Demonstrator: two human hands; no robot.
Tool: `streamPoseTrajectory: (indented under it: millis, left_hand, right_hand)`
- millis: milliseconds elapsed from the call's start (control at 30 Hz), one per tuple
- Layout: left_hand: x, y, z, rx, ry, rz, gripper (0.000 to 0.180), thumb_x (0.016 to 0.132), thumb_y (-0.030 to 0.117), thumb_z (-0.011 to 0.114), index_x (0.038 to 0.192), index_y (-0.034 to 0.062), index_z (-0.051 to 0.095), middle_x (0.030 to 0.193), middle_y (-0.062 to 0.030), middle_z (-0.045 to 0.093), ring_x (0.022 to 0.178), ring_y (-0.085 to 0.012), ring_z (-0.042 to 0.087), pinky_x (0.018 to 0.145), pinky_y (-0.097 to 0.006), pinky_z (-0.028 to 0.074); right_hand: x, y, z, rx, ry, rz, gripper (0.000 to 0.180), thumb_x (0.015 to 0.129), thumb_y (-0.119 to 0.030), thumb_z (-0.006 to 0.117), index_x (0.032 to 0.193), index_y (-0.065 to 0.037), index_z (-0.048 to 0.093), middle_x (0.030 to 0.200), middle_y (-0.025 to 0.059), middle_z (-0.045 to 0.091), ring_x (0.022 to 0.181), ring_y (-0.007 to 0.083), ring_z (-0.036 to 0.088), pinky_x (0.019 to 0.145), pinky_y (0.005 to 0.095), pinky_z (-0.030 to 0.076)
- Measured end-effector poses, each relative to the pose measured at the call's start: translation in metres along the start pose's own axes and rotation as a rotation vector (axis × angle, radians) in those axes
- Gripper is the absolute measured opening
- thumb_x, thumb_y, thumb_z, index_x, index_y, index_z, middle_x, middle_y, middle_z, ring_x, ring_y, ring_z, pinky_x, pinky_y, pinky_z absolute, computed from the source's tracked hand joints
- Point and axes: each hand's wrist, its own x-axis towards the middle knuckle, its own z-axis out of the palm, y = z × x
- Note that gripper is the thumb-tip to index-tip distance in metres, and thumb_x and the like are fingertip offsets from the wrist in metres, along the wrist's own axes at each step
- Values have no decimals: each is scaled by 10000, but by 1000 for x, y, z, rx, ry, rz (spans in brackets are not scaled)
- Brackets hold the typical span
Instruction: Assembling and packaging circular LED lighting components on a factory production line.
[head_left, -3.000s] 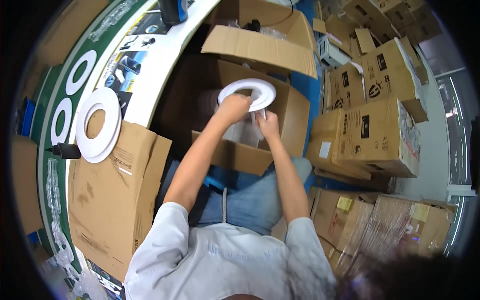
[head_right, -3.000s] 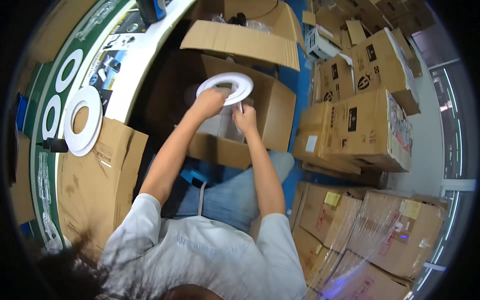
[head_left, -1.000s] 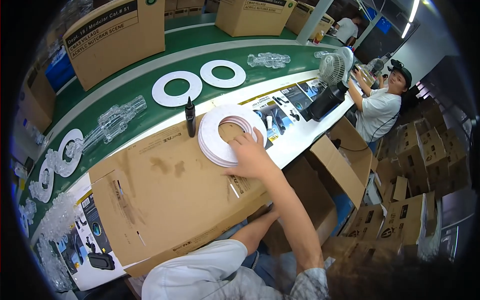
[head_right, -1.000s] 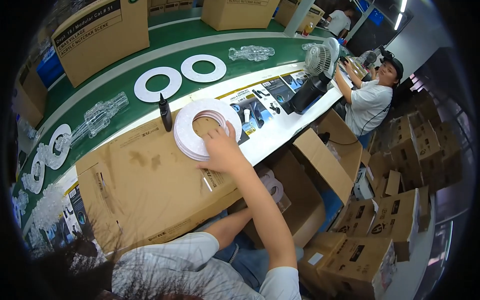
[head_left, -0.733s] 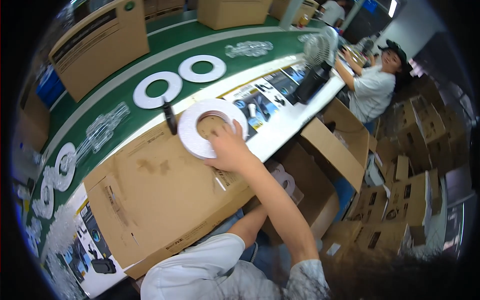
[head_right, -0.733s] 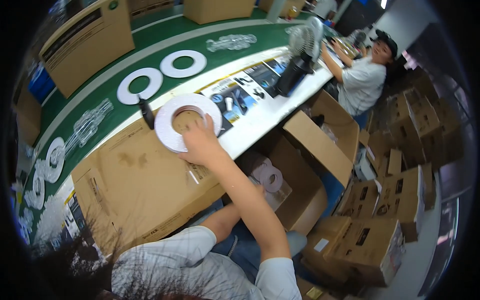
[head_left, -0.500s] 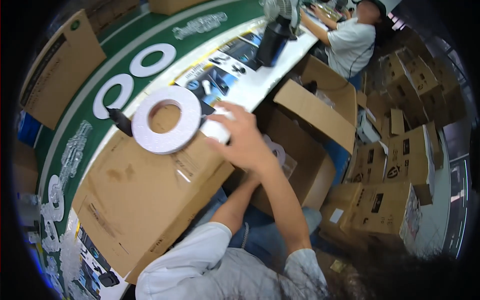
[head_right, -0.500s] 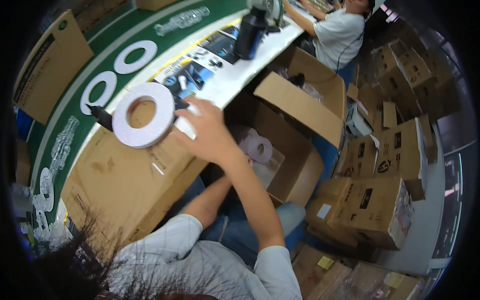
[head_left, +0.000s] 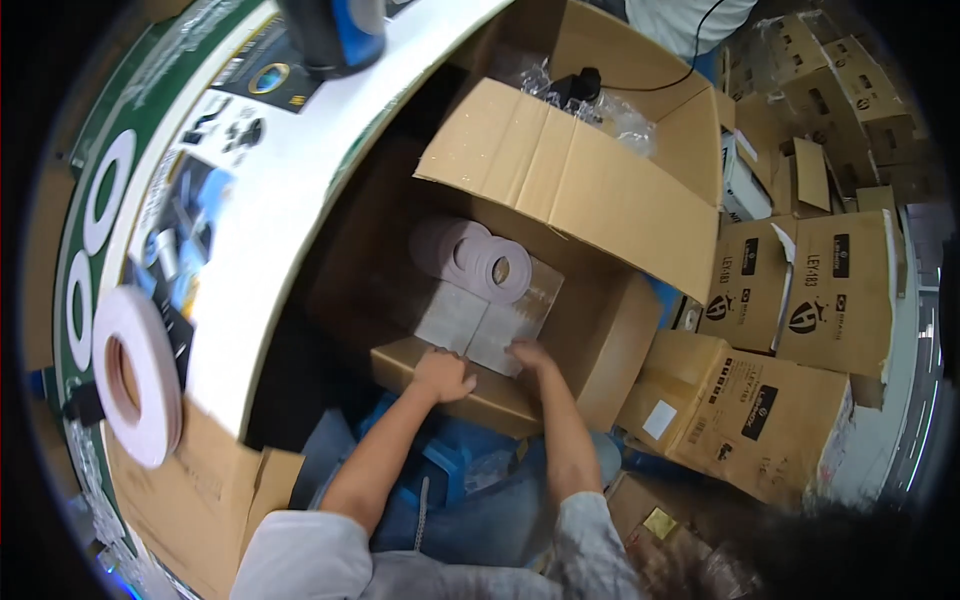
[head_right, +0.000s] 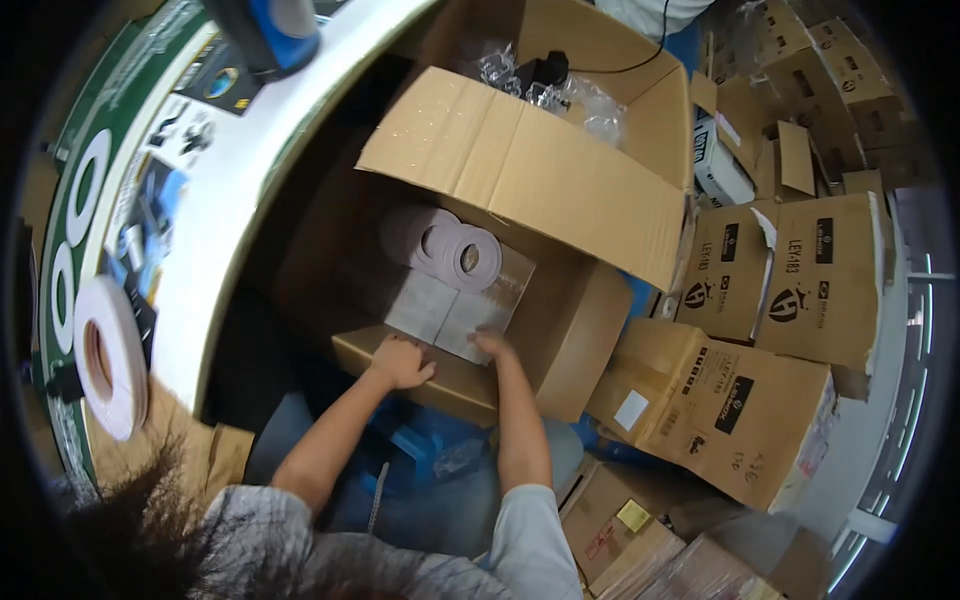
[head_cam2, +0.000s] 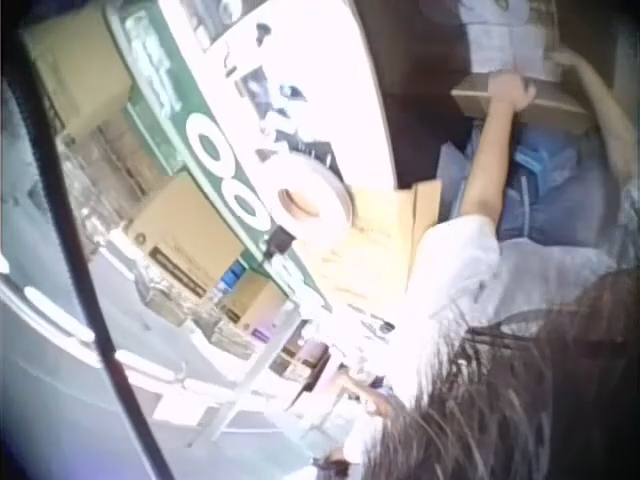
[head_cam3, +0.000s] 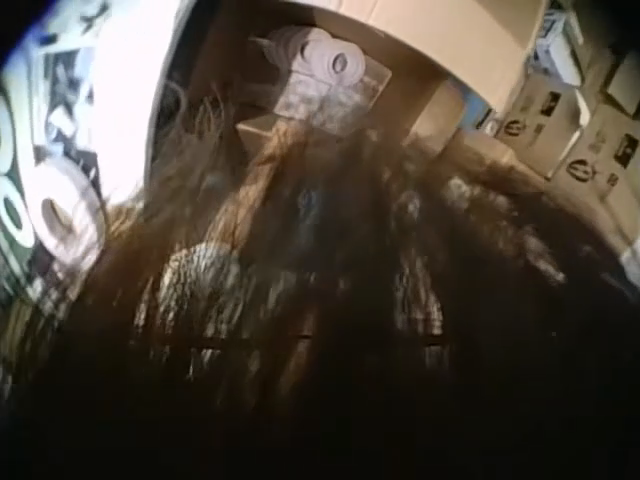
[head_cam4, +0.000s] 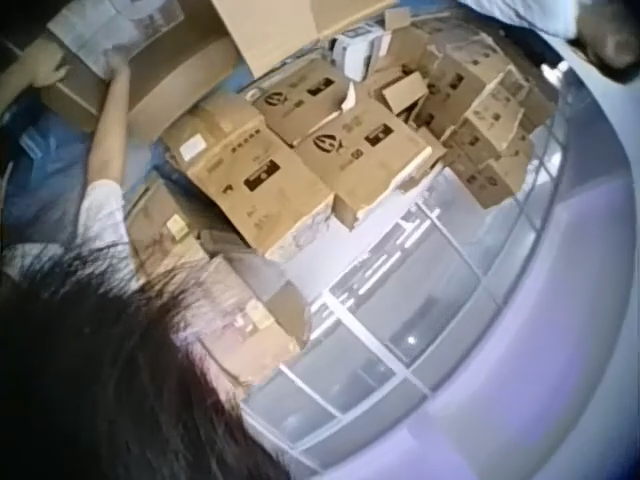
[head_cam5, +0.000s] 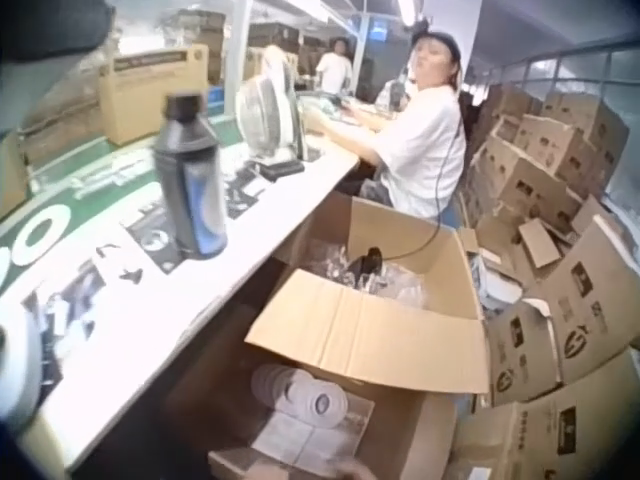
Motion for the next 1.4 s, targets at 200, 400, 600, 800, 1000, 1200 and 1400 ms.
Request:
streamPoseTrajectory:
  millis: [200,400,600,800,1000,1200,1400]
  left_hand:
    - [10,6,7,230,281,374,467,828,447,492,768,32,696,852,-153,675,843,-296,636,927,-442,420]
    - [16,-1,10,209,149,285,434,811,422,510,762,33,696,834,-153,668,799,-281,633,883,-415,429]
    - [16,2,11,193,188,276,428,798,415,511,765,32,699,829,-168,662,791,-282,634,857,-403,436]
    - [16,18,-9,204,-12,212,473,796,424,491,865,0,688,943,-205,676,897,-317,662,866,-455,466]
    - [35,-10,16,-893,662,-55,516,838,411,599,1137,-8,636,990,-178,672,852,-240,656,716,-353,498]
    - [31,19,-14,-1084,143,400,449,901,326,646,1137,-56,630,994,-51,693,908,-133,619,806,-279,487]
    - [-16,35,-33,-1048,223,547,456,834,342,728,1107,-19,674,875,-55,690,769,-98,586,699,-252,460]
  right_hand:
    - [120,-18,-26,-167,367,-80,657,719,-329,737,1263,-26,526,1215,231,586,1150,346,558,998,400,428]
    - [139,-115,-4,-155,263,-42,841,684,-335,792,1369,-31,411,1302,230,526,1218,367,503,1022,400,405]
    - [139,-116,13,-437,499,-45,899,676,-349,815,1390,-16,383,1401,215,441,1218,373,505,1008,389,419]
    - [101,-66,-21,-13,315,-103,456,728,-308,804,1003,25,659,911,119,687,890,233,655,810,300,508]
    - [-58,-121,-19,723,-69,-76,260,848,-264,723,978,-46,669,892,41,671,860,153,635,785,319,494]
    - [-146,-129,-16,1123,39,-227,259,865,-286,709,1014,-83,650,980,21,646,902,134,574,772,297,399]
    - [-197,-145,-15,1192,96,-340,233,844,-261,726,989,-89,665,969,14,653,882,123,528,785,296,330]
